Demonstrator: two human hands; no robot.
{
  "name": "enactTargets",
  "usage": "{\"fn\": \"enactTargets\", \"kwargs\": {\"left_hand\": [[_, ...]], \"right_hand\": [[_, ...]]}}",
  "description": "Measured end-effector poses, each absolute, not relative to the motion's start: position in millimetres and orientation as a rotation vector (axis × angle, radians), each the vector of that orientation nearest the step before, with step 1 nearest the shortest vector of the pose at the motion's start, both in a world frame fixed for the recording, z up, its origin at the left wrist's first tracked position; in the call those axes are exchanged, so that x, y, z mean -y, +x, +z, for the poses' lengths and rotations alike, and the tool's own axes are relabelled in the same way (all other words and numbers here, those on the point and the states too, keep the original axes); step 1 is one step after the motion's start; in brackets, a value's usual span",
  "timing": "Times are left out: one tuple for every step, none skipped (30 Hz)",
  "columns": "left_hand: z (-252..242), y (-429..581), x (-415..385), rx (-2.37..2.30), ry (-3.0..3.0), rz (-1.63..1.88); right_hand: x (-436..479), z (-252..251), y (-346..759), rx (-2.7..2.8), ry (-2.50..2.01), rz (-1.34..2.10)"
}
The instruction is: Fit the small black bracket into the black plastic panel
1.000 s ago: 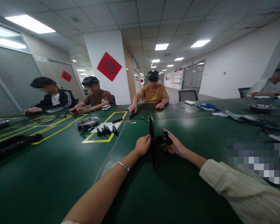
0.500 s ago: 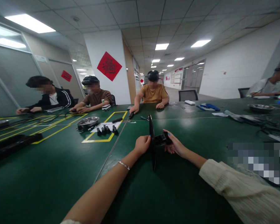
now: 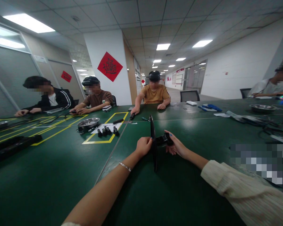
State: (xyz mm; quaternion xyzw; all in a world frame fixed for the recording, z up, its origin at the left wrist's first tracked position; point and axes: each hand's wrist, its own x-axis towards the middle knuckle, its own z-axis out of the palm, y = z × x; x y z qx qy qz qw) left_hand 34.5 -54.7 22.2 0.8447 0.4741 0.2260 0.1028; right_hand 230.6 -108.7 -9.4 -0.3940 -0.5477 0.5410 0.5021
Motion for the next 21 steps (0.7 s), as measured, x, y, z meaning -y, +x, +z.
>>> {"fn": "enactTargets", "kwargs": {"left_hand": [[22.5, 34.4, 54.9, -1.397, 2.490, 0.658], [22.9, 34.3, 55.2, -1.398, 2.486, 0.648], [23.3, 34.3, 55.6, -1.401, 2.484, 0.638], [23.8, 34.3, 56.0, -1.405, 2.484, 0.629], [24.3, 34.4, 56.3, -1.411, 2.484, 0.621], [24.7, 34.5, 56.5, -1.419, 2.486, 0.616], [25.1, 34.6, 56.7, -1.426, 2.488, 0.613], [25.4, 34.7, 56.8, -1.429, 2.491, 0.608], [25.6, 34.8, 57.0, -1.426, 2.493, 0.606], [25.9, 34.8, 57.2, -1.418, 2.497, 0.606], [26.2, 34.7, 57.4, -1.408, 2.499, 0.607], [26.5, 34.6, 57.7, -1.398, 2.500, 0.610], [26.8, 34.5, 58.0, -1.390, 2.497, 0.616], [27.2, 34.4, 58.3, -1.386, 2.490, 0.622], [27.7, 34.4, 58.5, -1.385, 2.480, 0.625], [28.1, 34.4, 58.7, -1.380, 2.471, 0.626], [28.4, 34.4, 58.7, -1.374, 2.464, 0.628], [28.7, 34.5, 58.7, -1.368, 2.461, 0.629], [28.8, 34.5, 58.5, -1.363, 2.461, 0.630], [28.8, 34.6, 58.4, -1.362, 2.460, 0.631], [28.7, 34.7, 58.2, -1.363, 2.457, 0.630]], "right_hand": [[108.8, -9.1, 230.5, 1.325, -0.952, 1.306], [108.7, -8.8, 230.5, 1.327, -0.952, 1.305], [108.5, -8.6, 230.5, 1.329, -0.954, 1.304], [108.2, -8.6, 230.5, 1.329, -0.957, 1.304], [107.6, -8.9, 230.6, 1.329, -0.959, 1.305], [107.0, -9.5, 230.7, 1.329, -0.961, 1.306], [106.2, -10.3, 231.0, 1.331, -0.961, 1.307], [105.4, -11.4, 231.2, 1.333, -0.959, 1.307], [104.6, -12.4, 231.5, 1.336, -0.955, 1.303], [104.0, -13.3, 231.7, 1.340, -0.949, 1.301], [103.5, -13.9, 231.8, 1.342, -0.942, 1.300], [103.3, -14.2, 231.8, 1.342, -0.937, 1.300], [103.2, -14.1, 231.7, 1.342, -0.935, 1.303], [103.3, -13.6, 231.5, 1.342, -0.938, 1.305], [103.5, -12.9, 231.3, 1.341, -0.945, 1.306], [103.7, -12.2, 231.2, 1.342, -0.951, 1.305], [103.9, -11.6, 231.1, 1.342, -0.955, 1.303], [104.1, -11.2, 231.1, 1.343, -0.955, 1.302], [104.3, -11.0, 231.2, 1.342, -0.953, 1.302], [104.5, -10.9, 231.3, 1.342, -0.950, 1.303], [104.6, -11.0, 231.5, 1.340, -0.948, 1.304]]}}
